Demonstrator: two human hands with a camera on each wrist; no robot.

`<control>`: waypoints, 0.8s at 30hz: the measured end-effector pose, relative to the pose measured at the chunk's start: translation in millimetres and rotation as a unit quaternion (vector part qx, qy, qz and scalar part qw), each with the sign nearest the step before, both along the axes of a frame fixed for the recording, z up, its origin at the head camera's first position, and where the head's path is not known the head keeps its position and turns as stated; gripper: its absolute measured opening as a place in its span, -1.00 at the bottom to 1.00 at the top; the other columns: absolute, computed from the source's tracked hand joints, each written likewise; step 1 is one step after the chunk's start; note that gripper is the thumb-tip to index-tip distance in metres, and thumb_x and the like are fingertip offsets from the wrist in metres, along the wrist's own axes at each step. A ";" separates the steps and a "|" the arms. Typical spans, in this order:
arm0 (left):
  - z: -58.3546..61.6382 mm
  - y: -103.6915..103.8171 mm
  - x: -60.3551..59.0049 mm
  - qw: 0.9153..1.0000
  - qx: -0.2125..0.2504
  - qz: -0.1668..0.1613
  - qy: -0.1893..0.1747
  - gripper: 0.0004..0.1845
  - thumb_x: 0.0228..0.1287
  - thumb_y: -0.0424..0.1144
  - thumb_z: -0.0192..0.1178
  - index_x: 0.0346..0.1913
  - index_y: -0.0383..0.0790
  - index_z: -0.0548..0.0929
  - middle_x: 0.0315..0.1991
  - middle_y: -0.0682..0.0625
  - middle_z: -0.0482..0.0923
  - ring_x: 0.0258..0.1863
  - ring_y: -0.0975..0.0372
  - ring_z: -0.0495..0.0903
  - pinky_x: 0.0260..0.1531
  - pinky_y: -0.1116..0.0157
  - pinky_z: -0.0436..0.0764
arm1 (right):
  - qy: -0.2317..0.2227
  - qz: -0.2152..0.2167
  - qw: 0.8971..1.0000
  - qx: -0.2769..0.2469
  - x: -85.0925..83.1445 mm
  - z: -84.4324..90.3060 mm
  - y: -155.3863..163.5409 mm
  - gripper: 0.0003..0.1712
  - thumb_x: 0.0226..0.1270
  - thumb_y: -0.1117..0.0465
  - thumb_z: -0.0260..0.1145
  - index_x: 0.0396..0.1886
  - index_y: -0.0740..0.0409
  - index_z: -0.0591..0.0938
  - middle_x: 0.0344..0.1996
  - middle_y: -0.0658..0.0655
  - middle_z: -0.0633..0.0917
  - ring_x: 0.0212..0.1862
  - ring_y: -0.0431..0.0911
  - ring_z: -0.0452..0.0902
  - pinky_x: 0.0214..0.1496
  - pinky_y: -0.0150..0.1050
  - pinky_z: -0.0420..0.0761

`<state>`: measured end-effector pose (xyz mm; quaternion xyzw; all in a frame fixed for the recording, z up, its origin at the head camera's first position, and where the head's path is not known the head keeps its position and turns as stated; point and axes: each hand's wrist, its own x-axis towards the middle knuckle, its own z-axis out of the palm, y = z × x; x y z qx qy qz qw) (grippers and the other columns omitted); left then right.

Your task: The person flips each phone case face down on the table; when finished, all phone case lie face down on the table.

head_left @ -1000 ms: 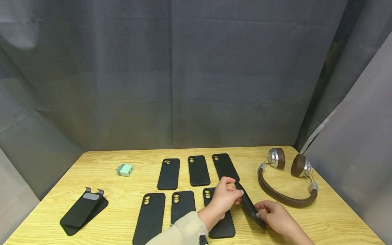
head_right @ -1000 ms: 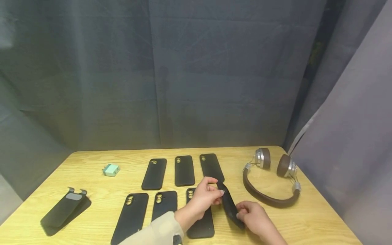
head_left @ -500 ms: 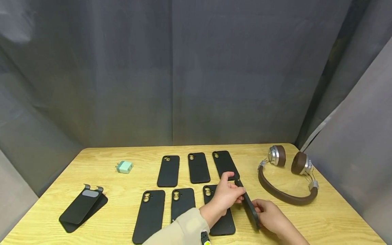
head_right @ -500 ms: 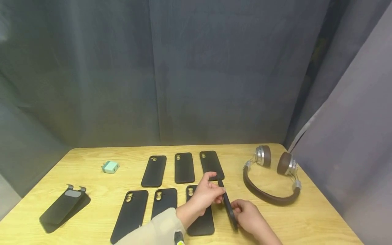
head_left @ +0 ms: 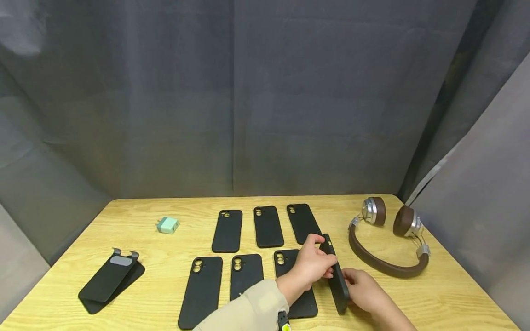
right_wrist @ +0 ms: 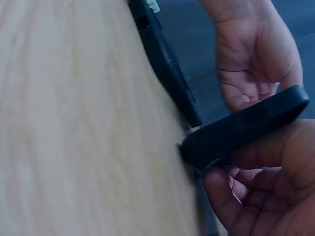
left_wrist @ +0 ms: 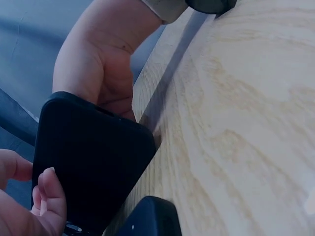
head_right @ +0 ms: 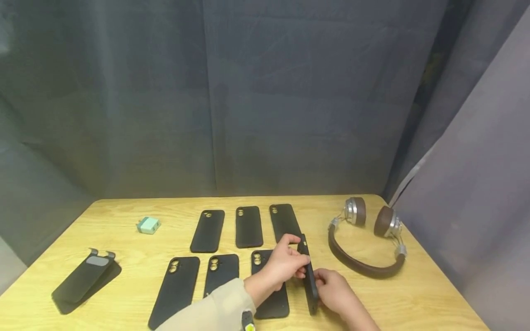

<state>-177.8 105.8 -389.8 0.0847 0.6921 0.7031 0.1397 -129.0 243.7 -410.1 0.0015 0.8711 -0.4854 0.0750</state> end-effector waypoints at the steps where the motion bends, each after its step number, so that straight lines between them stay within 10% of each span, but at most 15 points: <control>1: 0.9 0.5 -0.7 1.000 -0.001 -0.001 0.000 -0.54 0.00 -0.50 0.17 0.00 -0.16 0.36 -0.60 0.01 0.41 -0.80 0.29 0.38 -0.75 0.44 0.45 | -0.001 -0.001 1.000 0.000 0.6 2.8 0.8 -0.74 0.28 0.40 0.06 -0.14 0.52 0.54 -0.44 0.11 0.62 -0.40 -0.12 0.49 -0.41 -0.30 0.52; 8: 1.7 1.9 -4.3 1.000 0.006 0.000 -0.012 -0.54 0.01 -0.49 0.18 0.00 -0.16 0.35 -0.59 0.00 0.42 -0.81 0.30 0.38 -0.74 0.42 0.48 | -0.020 -0.062 0.998 -0.014 11.6 26.9 1.7 -0.67 0.33 0.32 0.04 -0.03 0.49 0.50 -0.52 0.09 0.59 -0.46 -0.09 0.51 -0.42 -0.23 0.57; 16: -0.3 -0.1 -4.1 1.000 0.012 0.000 -0.008 -0.57 0.04 -0.47 0.19 -0.01 -0.17 0.36 -0.61 0.01 0.40 -0.79 0.31 0.37 -0.75 0.45 0.44 | -0.029 -0.009 0.999 -0.039 22.6 37.1 -0.5 -0.64 0.36 0.28 0.02 -0.02 0.50 0.49 -0.51 0.07 0.58 -0.43 -0.08 0.52 -0.39 -0.24 0.56; 24: -5.0 -1.4 -0.7 1.000 0.011 -0.005 -0.020 -0.59 0.05 -0.46 0.20 -0.02 -0.16 0.36 -0.64 0.01 0.40 -0.78 0.31 0.38 -0.75 0.45 0.45 | -0.028 -0.044 0.998 -0.025 26.1 38.6 -9.2 -0.61 0.33 0.16 0.16 -0.09 0.46 0.53 -0.57 0.05 0.55 -0.51 -0.11 0.46 -0.43 -0.27 0.54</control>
